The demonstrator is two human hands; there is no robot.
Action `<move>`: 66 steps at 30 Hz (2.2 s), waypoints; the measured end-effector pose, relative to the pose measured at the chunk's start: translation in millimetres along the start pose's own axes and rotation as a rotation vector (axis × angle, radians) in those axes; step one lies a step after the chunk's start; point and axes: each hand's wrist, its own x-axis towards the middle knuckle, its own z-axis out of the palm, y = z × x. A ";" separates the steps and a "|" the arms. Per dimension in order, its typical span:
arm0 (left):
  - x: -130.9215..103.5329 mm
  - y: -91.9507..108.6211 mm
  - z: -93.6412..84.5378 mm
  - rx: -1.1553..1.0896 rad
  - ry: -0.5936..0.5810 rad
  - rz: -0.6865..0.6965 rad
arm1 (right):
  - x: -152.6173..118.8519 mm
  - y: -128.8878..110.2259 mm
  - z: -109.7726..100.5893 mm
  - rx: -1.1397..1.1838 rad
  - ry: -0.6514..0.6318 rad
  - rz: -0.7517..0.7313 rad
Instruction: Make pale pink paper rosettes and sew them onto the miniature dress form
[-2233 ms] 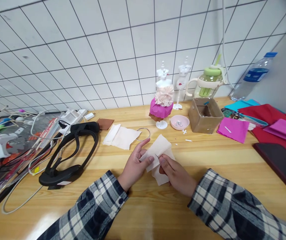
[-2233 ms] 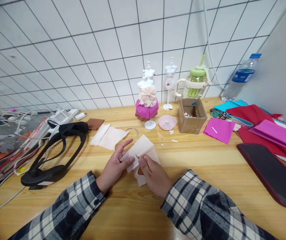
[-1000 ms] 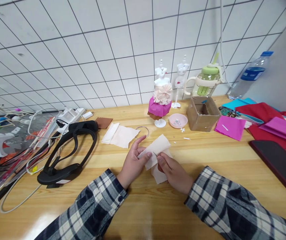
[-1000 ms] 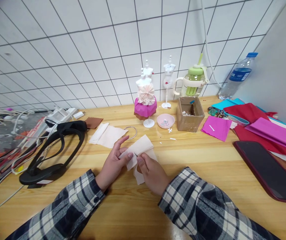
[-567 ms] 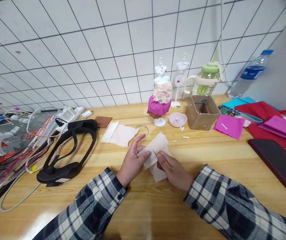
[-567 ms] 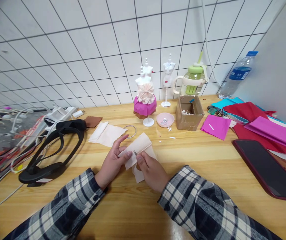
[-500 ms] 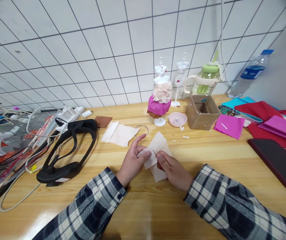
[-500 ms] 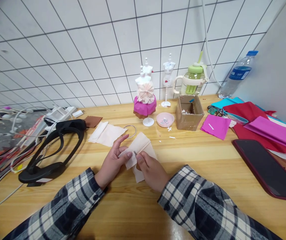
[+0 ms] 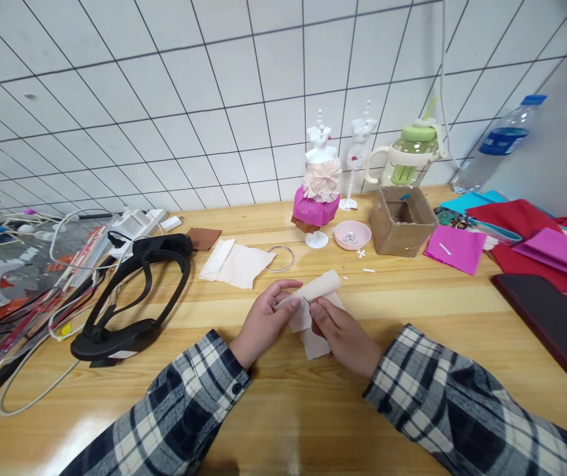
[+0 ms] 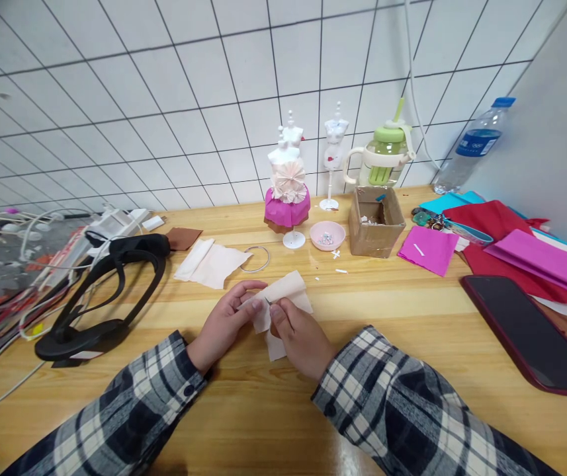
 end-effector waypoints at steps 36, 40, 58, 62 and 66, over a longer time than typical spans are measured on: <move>-0.5 0.9 2.6 0.071 0.003 -0.033 | 0.3 1.8 1.1 0.111 0.006 0.030; -0.4 0.6 2.2 0.073 0.021 -0.035 | 0.5 0.5 1.3 0.135 0.003 0.039; 0.2 0.9 0.3 0.042 -0.004 -0.067 | 1.4 0.4 0.3 0.123 0.008 0.047; 0.1 1.0 0.6 0.053 0.001 -0.061 | 1.3 0.3 -0.1 0.075 0.009 0.048; 0.1 1.2 1.0 0.045 0.009 -0.064 | 0.6 -0.3 -0.3 0.062 0.007 0.039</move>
